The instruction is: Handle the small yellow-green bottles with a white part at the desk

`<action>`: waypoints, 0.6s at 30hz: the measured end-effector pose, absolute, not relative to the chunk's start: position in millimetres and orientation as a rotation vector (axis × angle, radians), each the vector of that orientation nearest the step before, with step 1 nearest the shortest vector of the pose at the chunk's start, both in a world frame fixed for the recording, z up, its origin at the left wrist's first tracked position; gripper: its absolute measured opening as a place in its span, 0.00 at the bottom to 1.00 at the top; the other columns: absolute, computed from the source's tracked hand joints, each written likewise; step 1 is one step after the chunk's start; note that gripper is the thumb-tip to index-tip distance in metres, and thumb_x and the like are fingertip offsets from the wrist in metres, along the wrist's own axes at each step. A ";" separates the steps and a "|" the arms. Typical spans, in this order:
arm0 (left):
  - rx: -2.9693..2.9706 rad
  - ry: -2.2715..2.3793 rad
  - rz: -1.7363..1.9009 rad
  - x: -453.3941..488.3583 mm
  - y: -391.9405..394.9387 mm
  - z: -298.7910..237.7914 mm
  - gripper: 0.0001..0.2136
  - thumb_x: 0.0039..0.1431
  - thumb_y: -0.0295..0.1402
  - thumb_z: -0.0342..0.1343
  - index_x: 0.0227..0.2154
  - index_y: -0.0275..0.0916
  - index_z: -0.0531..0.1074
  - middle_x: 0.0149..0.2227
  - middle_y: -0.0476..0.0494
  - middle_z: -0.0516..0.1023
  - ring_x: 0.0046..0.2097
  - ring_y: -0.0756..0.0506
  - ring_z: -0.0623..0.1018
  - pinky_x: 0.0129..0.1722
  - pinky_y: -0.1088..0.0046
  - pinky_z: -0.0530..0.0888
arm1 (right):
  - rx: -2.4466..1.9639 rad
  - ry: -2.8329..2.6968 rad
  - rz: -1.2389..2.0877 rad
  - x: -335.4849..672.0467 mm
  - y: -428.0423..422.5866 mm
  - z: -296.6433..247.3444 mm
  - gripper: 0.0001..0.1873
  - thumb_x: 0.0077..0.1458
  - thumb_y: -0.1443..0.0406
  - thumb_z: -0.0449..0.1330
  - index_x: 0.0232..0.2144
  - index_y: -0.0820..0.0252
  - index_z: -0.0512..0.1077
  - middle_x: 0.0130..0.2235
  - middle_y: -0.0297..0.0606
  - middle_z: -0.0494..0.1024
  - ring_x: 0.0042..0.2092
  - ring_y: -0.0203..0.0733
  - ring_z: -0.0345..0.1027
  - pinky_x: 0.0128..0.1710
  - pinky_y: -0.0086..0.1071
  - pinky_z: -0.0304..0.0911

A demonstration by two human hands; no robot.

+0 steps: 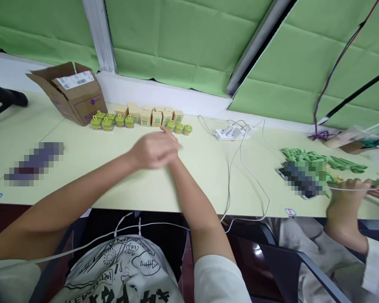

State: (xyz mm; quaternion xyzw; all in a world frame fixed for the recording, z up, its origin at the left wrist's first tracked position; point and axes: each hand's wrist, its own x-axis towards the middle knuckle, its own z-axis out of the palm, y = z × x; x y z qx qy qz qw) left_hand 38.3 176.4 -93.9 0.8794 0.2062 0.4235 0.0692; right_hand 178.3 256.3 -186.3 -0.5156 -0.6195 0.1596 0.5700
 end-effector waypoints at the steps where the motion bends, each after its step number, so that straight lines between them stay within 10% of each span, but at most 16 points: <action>1: 2.579 0.737 1.327 23.7 193.7 -101.4 0.16 0.71 0.36 0.48 0.51 0.43 0.79 0.46 0.41 0.84 0.51 0.40 0.83 0.55 0.57 0.79 | -1.205 -1.460 0.380 178.0 256.2 -185.6 0.18 0.63 0.56 0.60 0.51 0.56 0.77 0.45 0.41 0.84 0.50 0.52 0.80 0.58 0.53 0.74; 8: 2.206 1.199 1.071 -31.9 255.0 -178.0 0.38 0.58 0.44 0.65 0.67 0.36 0.62 0.67 0.29 0.69 0.64 0.35 0.73 0.65 0.55 0.71 | -1.169 -1.445 0.466 172.9 252.6 -181.7 0.19 0.60 0.53 0.64 0.49 0.56 0.78 0.44 0.43 0.86 0.47 0.47 0.82 0.51 0.45 0.77; 18: 2.136 1.278 0.923 -18.3 240.7 -170.5 0.35 0.54 0.42 0.68 0.63 0.42 0.65 0.52 0.39 0.83 0.51 0.37 0.82 0.52 0.61 0.77 | -1.104 -1.316 0.571 154.9 237.2 -166.2 0.16 0.56 0.54 0.68 0.43 0.57 0.79 0.42 0.43 0.87 0.46 0.47 0.83 0.49 0.44 0.79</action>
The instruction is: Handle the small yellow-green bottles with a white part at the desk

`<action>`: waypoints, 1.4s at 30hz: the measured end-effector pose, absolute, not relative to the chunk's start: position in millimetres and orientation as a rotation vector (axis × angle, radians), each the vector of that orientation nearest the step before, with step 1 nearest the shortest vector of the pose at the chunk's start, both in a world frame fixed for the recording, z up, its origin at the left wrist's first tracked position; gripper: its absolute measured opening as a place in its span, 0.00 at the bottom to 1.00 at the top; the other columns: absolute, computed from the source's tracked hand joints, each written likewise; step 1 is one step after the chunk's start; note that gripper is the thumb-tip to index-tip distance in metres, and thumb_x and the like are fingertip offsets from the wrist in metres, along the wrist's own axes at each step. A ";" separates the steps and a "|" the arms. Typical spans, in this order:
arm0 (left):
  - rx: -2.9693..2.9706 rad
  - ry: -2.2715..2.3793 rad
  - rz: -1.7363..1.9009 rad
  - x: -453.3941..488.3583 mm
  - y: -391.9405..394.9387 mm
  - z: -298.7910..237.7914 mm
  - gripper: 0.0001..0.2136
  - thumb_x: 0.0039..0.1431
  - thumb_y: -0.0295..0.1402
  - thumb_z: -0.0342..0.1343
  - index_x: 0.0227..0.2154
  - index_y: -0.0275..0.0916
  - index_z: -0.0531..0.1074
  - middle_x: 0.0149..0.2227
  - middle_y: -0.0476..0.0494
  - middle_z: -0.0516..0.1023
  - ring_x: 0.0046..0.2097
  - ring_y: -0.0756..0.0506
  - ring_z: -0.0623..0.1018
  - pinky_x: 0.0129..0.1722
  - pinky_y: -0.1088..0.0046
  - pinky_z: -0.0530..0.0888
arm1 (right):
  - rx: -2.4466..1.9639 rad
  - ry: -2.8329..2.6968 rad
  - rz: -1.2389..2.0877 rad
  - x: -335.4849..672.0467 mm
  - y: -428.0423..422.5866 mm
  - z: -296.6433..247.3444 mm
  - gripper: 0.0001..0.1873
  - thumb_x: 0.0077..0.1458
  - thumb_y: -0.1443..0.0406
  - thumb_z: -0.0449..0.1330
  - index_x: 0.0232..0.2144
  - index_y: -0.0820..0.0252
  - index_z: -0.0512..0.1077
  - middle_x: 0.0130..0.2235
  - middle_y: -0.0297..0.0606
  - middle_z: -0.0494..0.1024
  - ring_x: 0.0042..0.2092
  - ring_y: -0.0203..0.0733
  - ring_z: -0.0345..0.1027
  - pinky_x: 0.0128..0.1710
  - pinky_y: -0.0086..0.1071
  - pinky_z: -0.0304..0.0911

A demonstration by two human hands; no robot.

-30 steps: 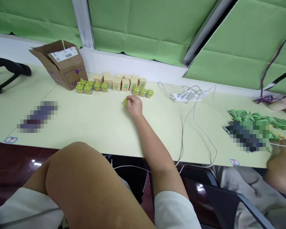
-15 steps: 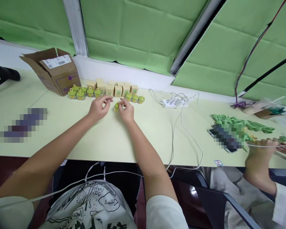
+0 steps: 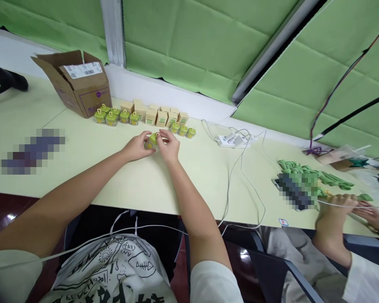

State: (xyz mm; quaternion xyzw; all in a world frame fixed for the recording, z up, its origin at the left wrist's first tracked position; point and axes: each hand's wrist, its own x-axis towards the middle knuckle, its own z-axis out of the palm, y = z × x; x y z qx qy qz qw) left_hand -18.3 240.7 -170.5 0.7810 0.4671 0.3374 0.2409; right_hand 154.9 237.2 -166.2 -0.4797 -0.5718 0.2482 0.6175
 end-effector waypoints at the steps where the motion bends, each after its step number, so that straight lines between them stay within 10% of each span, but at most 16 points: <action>1: 2.153 1.305 0.904 -19.8 242.6 -170.7 0.35 0.54 0.42 0.69 0.63 0.42 0.65 0.52 0.39 0.83 0.52 0.36 0.82 0.53 0.60 0.77 | -1.095 -1.257 0.590 156.3 238.9 -164.8 0.15 0.56 0.55 0.68 0.42 0.57 0.79 0.42 0.43 0.86 0.46 0.47 0.82 0.49 0.44 0.79; 15: 2.194 1.392 1.112 -26.9 256.5 -175.9 0.36 0.58 0.42 0.68 0.66 0.37 0.63 0.66 0.30 0.71 0.69 0.32 0.69 0.69 0.52 0.67 | -1.195 -0.547 1.176 168.3 241.5 -155.1 0.03 0.57 0.69 0.64 0.35 0.57 0.74 0.31 0.30 0.79 0.31 0.35 0.76 0.32 0.30 0.79; 42: 2.297 0.841 1.463 -13.7 240.4 -173.2 0.23 0.58 0.23 0.63 0.58 0.38 0.74 0.56 0.37 0.77 0.59 0.40 0.77 0.62 0.59 0.76 | -0.918 -0.808 1.460 146.2 228.3 -152.4 0.10 0.49 0.68 0.61 0.37 0.57 0.74 0.34 0.33 0.82 0.37 0.39 0.77 0.36 0.29 0.72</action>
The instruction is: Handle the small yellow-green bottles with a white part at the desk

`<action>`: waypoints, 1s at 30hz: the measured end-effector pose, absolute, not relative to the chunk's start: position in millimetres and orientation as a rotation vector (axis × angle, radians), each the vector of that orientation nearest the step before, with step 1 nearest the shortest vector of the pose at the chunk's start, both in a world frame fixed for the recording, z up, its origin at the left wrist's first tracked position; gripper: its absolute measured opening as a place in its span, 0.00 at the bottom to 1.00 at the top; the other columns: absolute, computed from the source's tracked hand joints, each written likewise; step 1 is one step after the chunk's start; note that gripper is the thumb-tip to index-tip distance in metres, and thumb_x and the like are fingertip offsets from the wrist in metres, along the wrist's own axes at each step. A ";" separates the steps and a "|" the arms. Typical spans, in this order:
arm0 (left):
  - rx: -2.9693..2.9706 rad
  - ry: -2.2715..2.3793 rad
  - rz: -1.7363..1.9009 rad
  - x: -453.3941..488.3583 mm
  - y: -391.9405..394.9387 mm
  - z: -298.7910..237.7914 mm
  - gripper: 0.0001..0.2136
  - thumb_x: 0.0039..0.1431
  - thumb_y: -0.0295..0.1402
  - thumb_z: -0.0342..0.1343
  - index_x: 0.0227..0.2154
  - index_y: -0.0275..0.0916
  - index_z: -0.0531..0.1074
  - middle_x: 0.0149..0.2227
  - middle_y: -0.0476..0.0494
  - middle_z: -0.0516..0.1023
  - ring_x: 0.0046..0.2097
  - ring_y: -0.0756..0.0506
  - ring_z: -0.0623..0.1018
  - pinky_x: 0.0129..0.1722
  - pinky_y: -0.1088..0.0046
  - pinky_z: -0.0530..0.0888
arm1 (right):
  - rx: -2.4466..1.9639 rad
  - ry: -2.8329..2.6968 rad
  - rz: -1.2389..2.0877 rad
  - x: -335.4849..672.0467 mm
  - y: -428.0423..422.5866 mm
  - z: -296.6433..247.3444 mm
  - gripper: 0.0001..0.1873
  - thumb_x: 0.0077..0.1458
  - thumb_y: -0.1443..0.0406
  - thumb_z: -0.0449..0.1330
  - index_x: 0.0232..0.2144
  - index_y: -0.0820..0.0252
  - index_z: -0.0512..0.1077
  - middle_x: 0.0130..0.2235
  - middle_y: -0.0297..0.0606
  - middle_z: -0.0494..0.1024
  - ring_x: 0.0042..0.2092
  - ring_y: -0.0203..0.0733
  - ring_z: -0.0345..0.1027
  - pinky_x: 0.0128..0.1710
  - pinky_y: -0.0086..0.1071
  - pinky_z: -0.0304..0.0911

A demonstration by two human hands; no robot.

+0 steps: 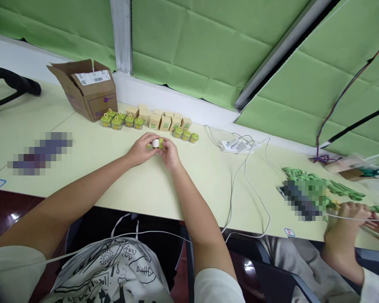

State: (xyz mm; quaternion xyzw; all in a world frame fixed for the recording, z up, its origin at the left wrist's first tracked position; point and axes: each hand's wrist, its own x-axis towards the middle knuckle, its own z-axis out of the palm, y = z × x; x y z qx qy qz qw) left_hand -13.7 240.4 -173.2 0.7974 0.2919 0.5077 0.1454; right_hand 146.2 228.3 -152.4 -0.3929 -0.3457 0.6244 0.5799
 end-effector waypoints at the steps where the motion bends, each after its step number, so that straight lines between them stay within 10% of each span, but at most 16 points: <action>1: 2.288 0.828 1.474 -13.5 241.0 -173.4 0.23 0.58 0.22 0.63 0.57 0.38 0.74 0.56 0.37 0.77 0.59 0.40 0.77 0.61 0.60 0.76 | -0.908 -0.833 1.454 146.2 227.8 -152.1 0.10 0.49 0.67 0.63 0.37 0.57 0.74 0.34 0.33 0.82 0.37 0.39 0.77 0.36 0.29 0.72; 16: 1.997 0.771 1.469 -9.7 241.4 -177.0 0.31 0.62 0.31 0.63 0.67 0.39 0.66 0.63 0.31 0.75 0.60 0.40 0.78 0.59 0.61 0.80 | -0.905 -0.919 1.346 147.7 225.7 -151.5 0.21 0.44 0.66 0.72 0.43 0.55 0.76 0.35 0.29 0.81 0.37 0.37 0.78 0.42 0.31 0.75; 30: 1.678 0.850 1.481 -8.8 249.5 -175.5 0.22 0.56 0.38 0.70 0.52 0.35 0.81 0.53 0.34 0.83 0.48 0.42 0.84 0.48 0.65 0.84 | -0.877 -0.997 1.372 156.2 223.7 -148.7 0.26 0.41 0.62 0.78 0.44 0.51 0.77 0.36 0.27 0.80 0.41 0.38 0.78 0.47 0.36 0.79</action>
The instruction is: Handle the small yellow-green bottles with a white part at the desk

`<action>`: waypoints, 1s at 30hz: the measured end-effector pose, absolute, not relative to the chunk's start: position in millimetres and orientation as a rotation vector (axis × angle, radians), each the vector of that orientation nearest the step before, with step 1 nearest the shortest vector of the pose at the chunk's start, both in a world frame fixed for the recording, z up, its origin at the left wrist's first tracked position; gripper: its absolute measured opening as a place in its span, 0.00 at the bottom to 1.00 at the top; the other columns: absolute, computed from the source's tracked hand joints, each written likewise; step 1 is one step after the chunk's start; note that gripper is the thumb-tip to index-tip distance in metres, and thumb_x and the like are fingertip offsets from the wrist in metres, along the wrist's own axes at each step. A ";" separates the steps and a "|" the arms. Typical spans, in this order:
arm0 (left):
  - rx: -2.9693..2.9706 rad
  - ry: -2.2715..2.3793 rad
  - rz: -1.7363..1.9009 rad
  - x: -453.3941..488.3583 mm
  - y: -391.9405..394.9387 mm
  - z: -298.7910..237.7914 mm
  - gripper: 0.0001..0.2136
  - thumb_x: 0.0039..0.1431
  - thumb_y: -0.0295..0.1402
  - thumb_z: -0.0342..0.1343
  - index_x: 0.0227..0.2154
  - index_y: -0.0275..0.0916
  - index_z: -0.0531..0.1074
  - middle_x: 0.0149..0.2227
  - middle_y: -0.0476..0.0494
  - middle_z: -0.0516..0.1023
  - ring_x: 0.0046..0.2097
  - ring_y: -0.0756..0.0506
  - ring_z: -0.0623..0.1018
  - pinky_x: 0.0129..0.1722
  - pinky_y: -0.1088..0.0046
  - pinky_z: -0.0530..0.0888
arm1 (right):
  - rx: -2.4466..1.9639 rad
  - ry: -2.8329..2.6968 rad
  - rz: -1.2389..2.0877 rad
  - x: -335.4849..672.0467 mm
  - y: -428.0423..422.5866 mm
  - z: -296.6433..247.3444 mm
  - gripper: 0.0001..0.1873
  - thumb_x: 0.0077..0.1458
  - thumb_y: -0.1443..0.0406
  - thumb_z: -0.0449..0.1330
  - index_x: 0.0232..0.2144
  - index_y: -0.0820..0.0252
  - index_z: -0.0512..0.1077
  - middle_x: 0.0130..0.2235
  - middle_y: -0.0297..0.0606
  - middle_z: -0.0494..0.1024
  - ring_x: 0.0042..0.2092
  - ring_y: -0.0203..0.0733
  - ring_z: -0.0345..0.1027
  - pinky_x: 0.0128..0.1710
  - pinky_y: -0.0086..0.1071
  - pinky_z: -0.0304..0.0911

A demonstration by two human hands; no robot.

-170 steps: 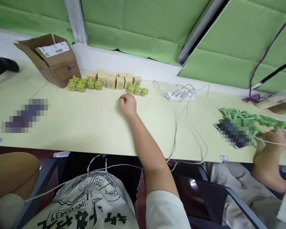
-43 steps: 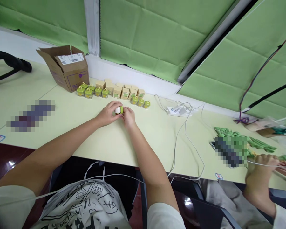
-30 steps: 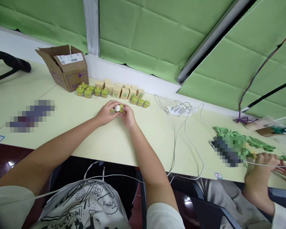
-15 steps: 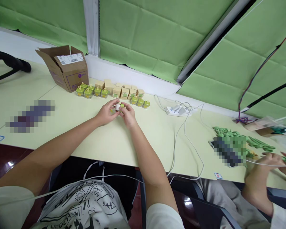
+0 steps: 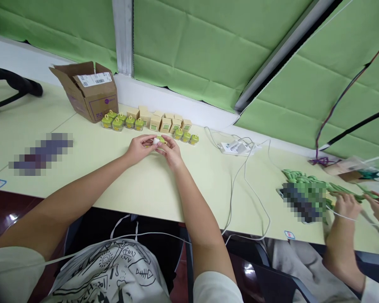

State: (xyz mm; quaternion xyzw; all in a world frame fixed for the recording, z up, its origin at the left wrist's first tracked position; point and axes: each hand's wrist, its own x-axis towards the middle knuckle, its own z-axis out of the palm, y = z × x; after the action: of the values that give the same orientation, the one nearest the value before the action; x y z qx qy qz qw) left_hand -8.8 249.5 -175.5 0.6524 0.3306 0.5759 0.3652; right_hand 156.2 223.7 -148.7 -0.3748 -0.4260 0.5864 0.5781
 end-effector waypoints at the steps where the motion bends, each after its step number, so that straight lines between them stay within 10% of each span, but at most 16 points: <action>1: 1.704 0.852 1.493 -8.4 249.1 -175.7 0.21 0.56 0.37 0.70 0.51 0.35 0.82 0.52 0.34 0.83 0.47 0.43 0.84 0.48 0.65 0.84 | -0.890 -1.001 1.362 156.3 223.9 -148.6 0.25 0.42 0.62 0.78 0.44 0.51 0.77 0.36 0.27 0.80 0.41 0.38 0.78 0.47 0.36 0.79; 30: 2.551 0.976 1.469 -25.0 237.3 -156.7 0.26 0.65 0.30 0.59 0.66 0.39 0.68 0.53 0.37 0.81 0.56 0.36 0.78 0.60 0.54 0.75 | -1.013 -1.230 1.079 164.1 226.4 -144.2 0.17 0.46 0.61 0.74 0.41 0.53 0.82 0.41 0.33 0.84 0.40 0.38 0.77 0.37 0.30 0.74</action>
State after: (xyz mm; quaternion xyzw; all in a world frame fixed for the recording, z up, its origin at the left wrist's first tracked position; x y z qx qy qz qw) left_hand -25.0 237.3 -156.7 0.8223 0.3147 0.4737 0.0200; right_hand 164.1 226.4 -144.2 -0.4317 -0.5245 0.4600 0.5718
